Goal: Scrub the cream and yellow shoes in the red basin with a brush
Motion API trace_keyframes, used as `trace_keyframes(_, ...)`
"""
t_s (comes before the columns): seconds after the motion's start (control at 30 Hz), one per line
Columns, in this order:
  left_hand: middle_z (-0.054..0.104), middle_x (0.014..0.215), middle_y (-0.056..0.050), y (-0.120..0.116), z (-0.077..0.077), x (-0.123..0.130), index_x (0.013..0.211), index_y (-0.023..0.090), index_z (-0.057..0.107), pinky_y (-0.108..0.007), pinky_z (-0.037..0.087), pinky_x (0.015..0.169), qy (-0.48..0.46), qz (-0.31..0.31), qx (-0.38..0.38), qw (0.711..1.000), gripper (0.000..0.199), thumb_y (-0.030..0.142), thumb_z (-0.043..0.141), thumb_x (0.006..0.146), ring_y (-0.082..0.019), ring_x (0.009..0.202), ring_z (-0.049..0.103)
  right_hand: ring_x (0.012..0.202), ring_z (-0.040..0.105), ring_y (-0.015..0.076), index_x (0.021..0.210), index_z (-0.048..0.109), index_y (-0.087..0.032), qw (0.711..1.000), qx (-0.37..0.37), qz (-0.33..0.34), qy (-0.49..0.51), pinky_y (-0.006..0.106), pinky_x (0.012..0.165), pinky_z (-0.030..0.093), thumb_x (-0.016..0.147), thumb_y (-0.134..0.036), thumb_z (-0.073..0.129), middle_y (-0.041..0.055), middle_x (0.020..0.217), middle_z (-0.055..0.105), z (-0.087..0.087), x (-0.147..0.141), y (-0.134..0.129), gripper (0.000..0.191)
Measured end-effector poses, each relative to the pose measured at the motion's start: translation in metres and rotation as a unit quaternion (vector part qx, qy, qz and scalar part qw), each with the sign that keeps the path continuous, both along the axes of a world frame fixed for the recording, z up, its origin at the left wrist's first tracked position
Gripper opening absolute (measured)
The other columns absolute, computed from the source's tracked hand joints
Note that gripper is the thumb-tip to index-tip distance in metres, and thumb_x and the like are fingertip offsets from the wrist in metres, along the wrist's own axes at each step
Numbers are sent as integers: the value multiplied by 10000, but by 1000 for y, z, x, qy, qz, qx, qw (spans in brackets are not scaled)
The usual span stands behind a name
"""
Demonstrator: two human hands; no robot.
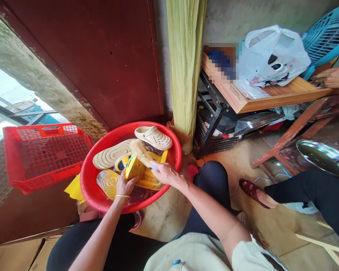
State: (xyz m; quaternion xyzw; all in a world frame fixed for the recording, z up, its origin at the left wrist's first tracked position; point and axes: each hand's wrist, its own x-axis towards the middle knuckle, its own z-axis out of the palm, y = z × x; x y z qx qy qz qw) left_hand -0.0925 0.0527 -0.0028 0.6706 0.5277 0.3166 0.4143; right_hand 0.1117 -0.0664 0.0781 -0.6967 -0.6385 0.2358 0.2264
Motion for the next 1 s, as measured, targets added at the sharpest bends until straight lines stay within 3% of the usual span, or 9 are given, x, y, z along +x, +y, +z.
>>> trace_keyframes(0.13,615,1143,-173,-2,7,3,1342,142,606,-521,492,1027,151,-21,136,979,588,332,653,787,-387,1190,589,975,738,276,1609,383,-368,989,-50,30,-134,409,890,571,1048,-324,407,105,1157,741,13,-15,-11,564)
trace_keyframes(0.27,546,1346,-219,-8,10,7,1523,154,458,-504,500,1023,207,-71,187,958,701,218,581,836,-372,1222,587,996,732,280,1597,417,-295,975,-119,-56,-179,389,876,556,1050,-246,366,145,1131,741,17,8,3,552)
trace_keyframes(0.33,527,1400,-223,-10,8,7,1545,182,439,-511,499,1018,237,-90,182,950,723,173,563,833,-379,1232,593,1030,722,269,1581,444,-253,975,-116,-73,-174,362,885,547,1061,-243,333,147,1133,749,16,16,5,532)
trace_keyframes(0.4,522,1431,-224,-10,6,5,1543,193,440,-532,480,1040,246,-103,164,950,732,184,589,826,-399,1268,577,1024,723,253,1569,458,-274,981,-98,-48,-162,336,870,546,1066,-277,339,126,1150,753,14,13,0,517)
trace_keyframes(0.5,532,1452,-213,-7,1,0,1519,192,451,-547,441,1093,181,-125,121,968,779,331,707,797,-411,1343,523,964,738,255,1563,453,-335,983,-88,-1,-159,345,829,557,1052,-323,391,107,1146,757,10,-2,-13,515)
trace_keyframes(0.6,547,1444,-218,-4,-1,-4,1486,179,475,-524,434,1106,102,-102,79,986,843,490,767,759,-397,1362,513,951,746,285,1528,504,-293,977,-111,-20,-183,370,807,559,1037,-279,402,138,1104,764,12,-3,-19,502)
trace_keyframes(0.7,557,1415,-256,-3,2,-3,1418,148,536,-566,410,1097,184,-69,85,977,821,554,766,742,-440,1340,522,1015,741,299,1442,597,-212,970,-125,-55,-202,366,841,545,1026,-233,411,174,1111,767,22,15,-17,456)
trace_keyframes(0.83,634,1291,-249,-7,4,4,1341,163,588,-528,457,1021,305,-123,75,941,714,644,647,817,-431,1241,600,1048,734,271,1364,664,-272,968,-137,-35,-205,340,863,526,1012,-250,451,122,1149,780,34,35,-19,412)
trace_keyframes(1.0,633,1300,-260,-6,5,9,1360,137,548,-499,483,995,290,-142,44,946,725,583,681,804,-413,1222,622,926,746,272,1173,774,-248,950,-164,28,-263,335,802,514,941,-200,531,126,981,797,48,46,-24,339)
